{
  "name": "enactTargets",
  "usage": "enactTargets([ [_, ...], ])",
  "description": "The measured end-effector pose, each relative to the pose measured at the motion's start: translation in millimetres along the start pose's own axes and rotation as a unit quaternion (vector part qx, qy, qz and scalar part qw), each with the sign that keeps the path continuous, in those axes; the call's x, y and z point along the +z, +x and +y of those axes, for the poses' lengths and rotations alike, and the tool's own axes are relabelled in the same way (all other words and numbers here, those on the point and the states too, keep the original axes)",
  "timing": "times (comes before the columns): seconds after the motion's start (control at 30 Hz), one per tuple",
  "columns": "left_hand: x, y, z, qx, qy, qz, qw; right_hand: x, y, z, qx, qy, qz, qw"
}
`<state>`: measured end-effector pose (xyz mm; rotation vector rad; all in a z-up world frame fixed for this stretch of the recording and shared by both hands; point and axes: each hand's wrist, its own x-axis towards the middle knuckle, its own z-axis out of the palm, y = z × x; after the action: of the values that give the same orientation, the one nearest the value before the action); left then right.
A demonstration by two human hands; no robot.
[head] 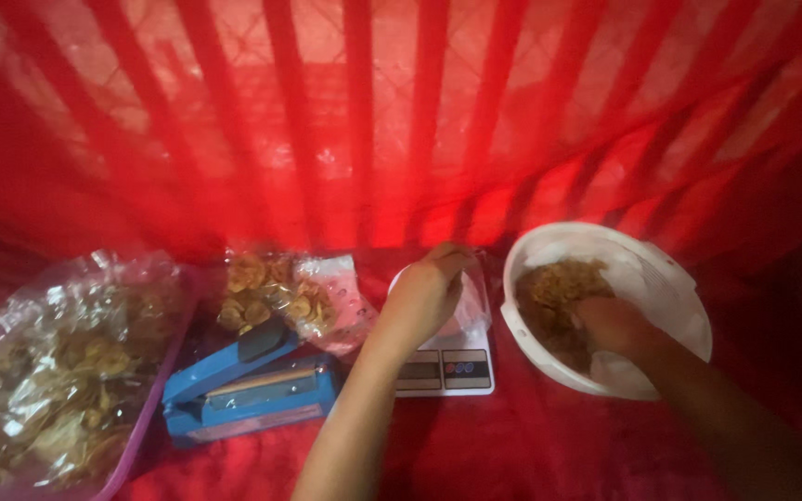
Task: The person scoops dried food items from a white colander into a clear plastic bag placed on a digital scale. After filling the bag, they use a blue heat sealer to close it and then place the sealed package into a pink tray.
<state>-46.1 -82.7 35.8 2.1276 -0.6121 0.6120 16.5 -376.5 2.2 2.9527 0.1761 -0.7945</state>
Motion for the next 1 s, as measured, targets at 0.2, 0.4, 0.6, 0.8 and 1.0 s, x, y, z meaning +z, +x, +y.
enactTargets([
  [0.2, -1, 0, 0, -0.016, 0.018, -0.005, 1.0, -17, -25, -7, -0.01, 0.04, -0.003, 0.999],
  [0.4, 14, -3, -8, -0.022, -0.002, -0.05, 0.998, -56, -57, -20, -0.067, 0.317, 0.064, 0.944],
  [0.6, 17, -3, -5, 0.059, -0.068, -0.059, 0.994, -50, -65, -76, -0.283, 0.282, 0.162, 0.902],
  [0.8, 6, -3, -4, -0.085, -0.153, -0.134, 0.975, -65, -87, -94, -0.193, 0.17, 0.144, 0.956],
  [1.0, 20, -3, -6, -0.065, -0.196, -0.117, 0.972, -73, -103, -103, -0.184, 0.1, 0.202, 0.957],
])
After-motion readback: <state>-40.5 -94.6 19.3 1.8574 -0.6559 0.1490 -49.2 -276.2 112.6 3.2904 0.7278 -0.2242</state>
